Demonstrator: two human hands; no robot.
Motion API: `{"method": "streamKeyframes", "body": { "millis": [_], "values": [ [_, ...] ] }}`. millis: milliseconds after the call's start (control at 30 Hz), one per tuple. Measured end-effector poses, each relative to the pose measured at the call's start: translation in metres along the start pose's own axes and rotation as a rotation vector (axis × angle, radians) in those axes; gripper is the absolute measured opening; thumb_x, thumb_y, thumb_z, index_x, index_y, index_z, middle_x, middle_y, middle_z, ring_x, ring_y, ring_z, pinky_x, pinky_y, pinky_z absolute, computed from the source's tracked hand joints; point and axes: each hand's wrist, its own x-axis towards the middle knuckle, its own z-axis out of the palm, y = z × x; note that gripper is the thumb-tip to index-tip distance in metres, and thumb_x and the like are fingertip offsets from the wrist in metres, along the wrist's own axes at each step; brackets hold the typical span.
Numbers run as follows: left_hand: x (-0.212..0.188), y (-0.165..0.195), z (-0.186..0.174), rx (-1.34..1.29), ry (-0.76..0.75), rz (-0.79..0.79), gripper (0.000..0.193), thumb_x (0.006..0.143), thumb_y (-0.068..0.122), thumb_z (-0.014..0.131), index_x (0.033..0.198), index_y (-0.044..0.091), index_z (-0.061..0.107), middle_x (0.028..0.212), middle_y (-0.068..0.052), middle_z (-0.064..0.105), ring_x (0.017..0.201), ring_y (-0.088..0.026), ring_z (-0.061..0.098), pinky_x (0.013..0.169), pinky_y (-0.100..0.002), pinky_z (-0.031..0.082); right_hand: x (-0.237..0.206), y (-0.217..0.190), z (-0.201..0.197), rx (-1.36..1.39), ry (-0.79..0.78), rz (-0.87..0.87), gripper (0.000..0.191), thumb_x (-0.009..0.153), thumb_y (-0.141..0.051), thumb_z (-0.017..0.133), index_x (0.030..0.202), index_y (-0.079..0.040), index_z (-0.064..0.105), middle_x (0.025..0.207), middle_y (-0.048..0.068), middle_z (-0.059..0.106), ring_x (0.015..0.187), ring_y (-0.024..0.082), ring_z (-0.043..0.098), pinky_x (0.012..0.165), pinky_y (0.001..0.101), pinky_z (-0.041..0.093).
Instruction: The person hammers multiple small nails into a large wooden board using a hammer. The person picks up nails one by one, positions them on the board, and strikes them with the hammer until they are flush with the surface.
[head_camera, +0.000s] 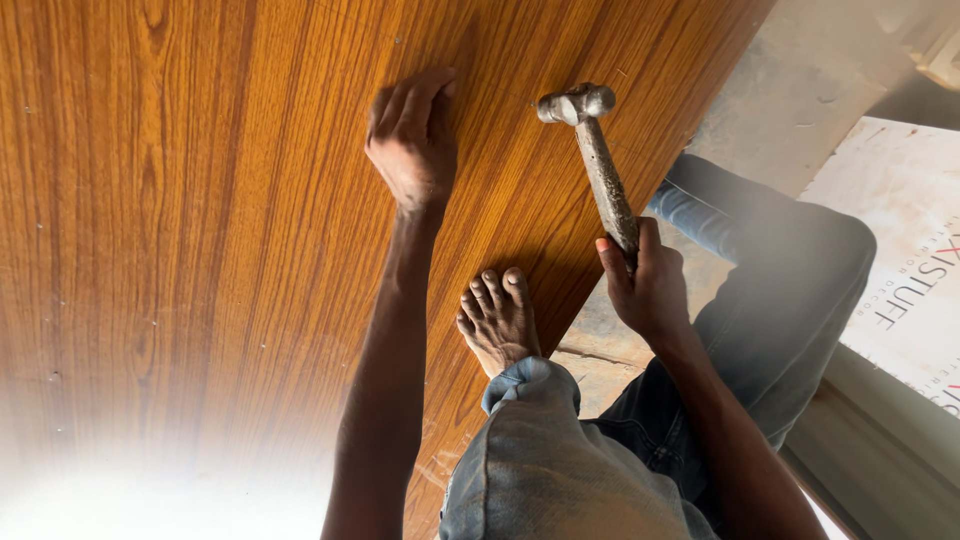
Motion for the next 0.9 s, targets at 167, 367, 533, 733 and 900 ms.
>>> {"method": "streamKeyframes", "body": {
  "millis": [167,367,533,733,900],
  "values": [
    [0.009,0.000,0.008,0.099,-0.053,0.097,0.010,0.102,0.020,0.071,0.100,0.016,0.080,0.097,0.002,0.080,0.087,-0.012,0.074,0.076,-0.031,0.060,0.001,0.003,0.004,0.024,-0.012,-0.009,0.025,0.105,-0.021,0.063,0.110,0.001,0.052,0.060,0.011,0.061,0.046,0.023,0.064,0.043,0.0360,0.045],
    [0.009,-0.001,0.011,0.153,-0.122,0.307,0.010,0.104,0.012,0.069,0.106,0.012,0.078,0.104,0.000,0.077,0.092,-0.014,0.072,0.086,-0.032,0.059,0.002,0.003,0.006,0.015,-0.001,-0.027,0.026,0.105,-0.021,0.063,0.110,0.001,0.051,0.059,0.009,0.060,0.046,0.021,0.063,0.042,0.0351,0.044],
    [0.007,-0.001,0.010,0.091,-0.102,0.278,0.026,0.105,0.000,0.062,0.123,0.012,0.075,0.112,-0.002,0.072,0.098,-0.014,0.066,0.086,-0.032,0.060,0.002,0.002,0.006,0.022,-0.007,0.005,0.026,0.105,-0.022,0.062,0.110,0.000,0.051,0.059,0.009,0.059,0.045,0.021,0.062,0.041,0.0356,0.043],
    [0.009,0.010,0.001,0.022,-0.109,0.047,0.030,0.110,0.013,0.062,0.139,0.008,0.064,0.112,0.002,0.069,0.103,-0.015,0.063,0.094,-0.036,0.055,0.004,0.000,0.005,0.026,-0.002,-0.005,0.026,0.104,-0.023,0.062,0.110,0.000,0.051,0.059,0.010,0.060,0.046,0.022,0.063,0.041,0.0365,0.044],
    [0.016,0.009,0.001,0.074,-0.102,0.021,0.013,0.108,0.023,0.063,0.116,0.021,0.073,0.105,0.005,0.074,0.095,-0.013,0.066,0.092,-0.037,0.050,0.005,0.001,0.006,0.032,-0.001,-0.032,0.026,0.105,-0.023,0.062,0.108,0.000,0.050,0.059,0.011,0.059,0.046,0.024,0.062,0.042,0.0379,0.044]
  ]
}}
